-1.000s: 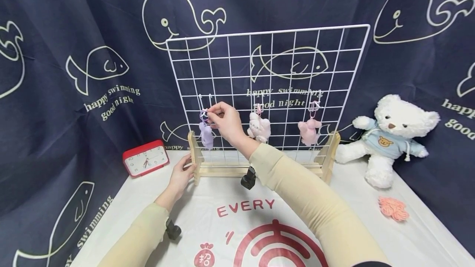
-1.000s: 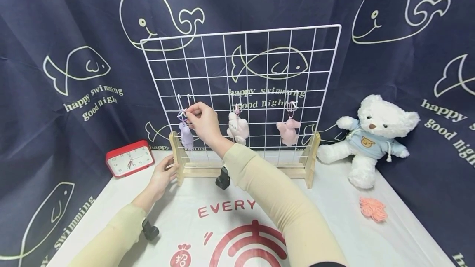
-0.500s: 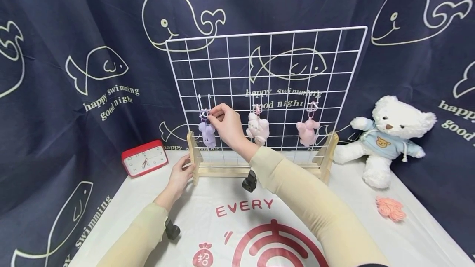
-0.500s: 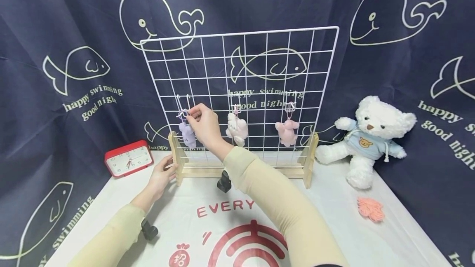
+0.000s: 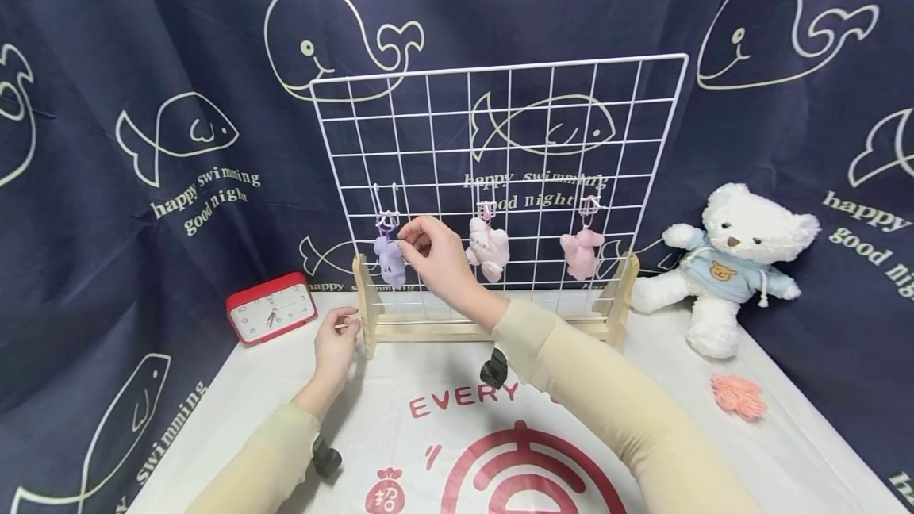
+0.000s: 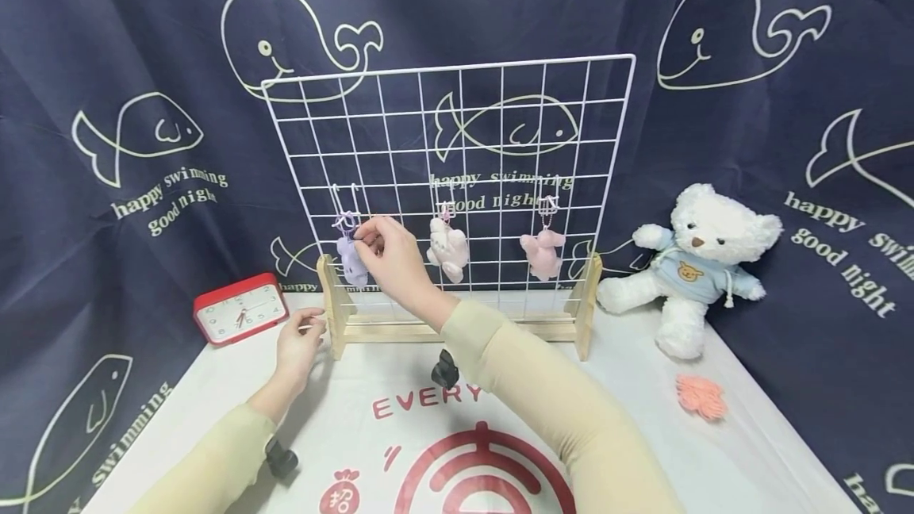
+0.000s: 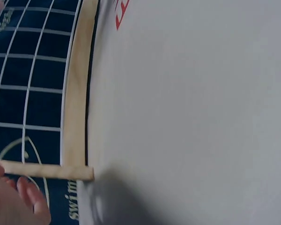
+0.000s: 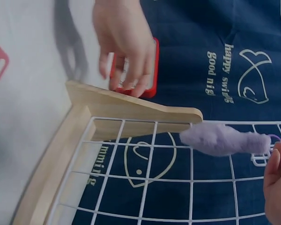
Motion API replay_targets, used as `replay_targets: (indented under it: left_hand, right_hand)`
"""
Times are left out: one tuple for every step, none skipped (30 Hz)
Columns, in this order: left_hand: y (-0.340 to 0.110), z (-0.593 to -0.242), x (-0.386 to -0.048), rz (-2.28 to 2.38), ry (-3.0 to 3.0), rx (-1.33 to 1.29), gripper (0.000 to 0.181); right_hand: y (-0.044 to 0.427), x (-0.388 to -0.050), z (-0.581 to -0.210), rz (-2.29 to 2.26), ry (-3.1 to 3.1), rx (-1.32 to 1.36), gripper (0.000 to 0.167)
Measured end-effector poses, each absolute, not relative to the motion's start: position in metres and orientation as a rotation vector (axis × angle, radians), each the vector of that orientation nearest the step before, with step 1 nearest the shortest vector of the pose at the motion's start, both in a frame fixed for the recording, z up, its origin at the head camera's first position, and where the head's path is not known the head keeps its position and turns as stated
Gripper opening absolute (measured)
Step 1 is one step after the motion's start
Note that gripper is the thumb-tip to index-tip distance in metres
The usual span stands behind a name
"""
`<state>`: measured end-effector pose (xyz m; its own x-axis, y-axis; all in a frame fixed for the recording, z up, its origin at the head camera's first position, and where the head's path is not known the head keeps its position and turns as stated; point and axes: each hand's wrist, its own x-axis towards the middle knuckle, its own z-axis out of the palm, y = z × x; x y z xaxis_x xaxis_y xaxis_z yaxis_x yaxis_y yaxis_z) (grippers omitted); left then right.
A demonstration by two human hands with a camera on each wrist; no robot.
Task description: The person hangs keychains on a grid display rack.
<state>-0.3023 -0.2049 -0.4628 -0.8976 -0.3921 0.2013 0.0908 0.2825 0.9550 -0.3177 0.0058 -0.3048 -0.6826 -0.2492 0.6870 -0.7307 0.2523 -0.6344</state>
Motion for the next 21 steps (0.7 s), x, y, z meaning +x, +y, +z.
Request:
replay_targets:
  left_hand:
    - [-0.203,-0.461,-0.301,-1.601,-2.158,0.282,0.022]
    - [-0.2,-0.459,-0.299,-1.555,-2.158,0.283,0.019]
    - [-0.198,-0.457,-0.298,-1.516,-2.157,0.263,0.017]
    - [-0.195,-0.455,-0.296,-1.488,-2.153,0.236,0.015]
    - [-0.193,-0.454,-0.295,-1.466,-2.152,0.201,0.014]
    - [-0.191,-0.452,-0.294,-1.448,-2.151,0.164,0.014]
    - [-0.189,-0.451,-0.292,-1.431,-2.154,0.13,0.014]
    - [-0.188,-0.451,-0.292,-1.418,-2.158,0.092,0.014]
    - [-0.186,-0.45,-0.29,-1.409,-2.167,0.057,0.014]
    - [-0.185,-0.45,-0.289,-1.404,-2.177,0.025,0.015]
    - [-0.183,-0.449,-0.288,-1.396,-2.188,-0.007,0.015]
    - [-0.182,-0.448,-0.287,-1.396,-2.198,-0.037,0.015]
    - [-0.181,-0.447,-0.285,-1.399,-2.211,-0.068,0.015]
    - [-0.18,-0.447,-0.284,-1.399,-2.225,-0.103,0.015]
    - [-0.179,-0.447,-0.283,-1.398,-2.241,-0.134,0.016]
    - [-0.178,-0.447,-0.282,-1.398,-2.256,-0.166,0.015]
    - [-0.176,-0.447,-0.28,-1.394,-2.273,-0.196,0.015]
    - [-0.175,-0.447,-0.279,-1.385,-2.294,-0.23,0.015]
    - [-0.173,-0.447,-0.277,-1.366,-2.315,-0.265,0.016]
    - [-0.172,-0.448,-0.276,-1.34,-2.336,-0.296,0.017]
    - [-0.17,-0.448,-0.274,-1.312,-2.354,-0.325,0.018]
  right_hand:
    - [0.007,-0.316,-0.307,1.419,-2.084,0.906,0.007]
    - [0.009,-0.314,-0.309,1.416,-2.089,0.917,0.007]
    - [0.011,-0.312,-0.311,1.421,-2.093,0.931,0.007]
    - [0.014,-0.309,-0.313,1.427,-2.1,0.94,0.008]
    - [0.016,-0.307,-0.316,1.433,-2.107,0.952,0.008]
    - [0.018,-0.305,-0.319,1.442,-2.119,0.966,0.008]
    - [0.021,-0.303,-0.321,1.449,-2.133,0.977,0.009]
    - [0.024,-0.301,-0.324,1.45,-2.149,0.987,0.009]
    - [0.026,-0.298,-0.327,1.459,-2.167,0.997,0.009]
    - [0.029,-0.296,-0.33,1.462,-2.19,1.0,0.008]
    - [0.031,-0.293,-0.332,1.462,-2.213,1.003,0.008]
    - [0.033,-0.291,-0.335,1.464,-2.235,1.002,0.008]
    - [0.036,-0.288,-0.338,1.46,-2.253,1.005,0.008]
    - [0.038,-0.286,-0.34,1.459,-2.274,1.004,0.007]
    - [0.04,-0.283,-0.343,1.461,-2.293,1.005,0.007]
    - [0.042,-0.281,-0.346,1.457,-2.313,1.007,0.007]
    - [0.045,-0.279,-0.349,1.456,-2.33,1.016,0.007]
    - [0.048,-0.277,-0.353,1.456,-2.342,1.028,0.007]
    - [0.051,-0.275,-0.357,1.455,-2.357,1.037,0.008]
    - [0.054,-0.272,-0.361,1.463,-2.378,1.04,0.008]
    - [0.058,-0.27,-0.365,1.468,-2.398,1.041,0.008]
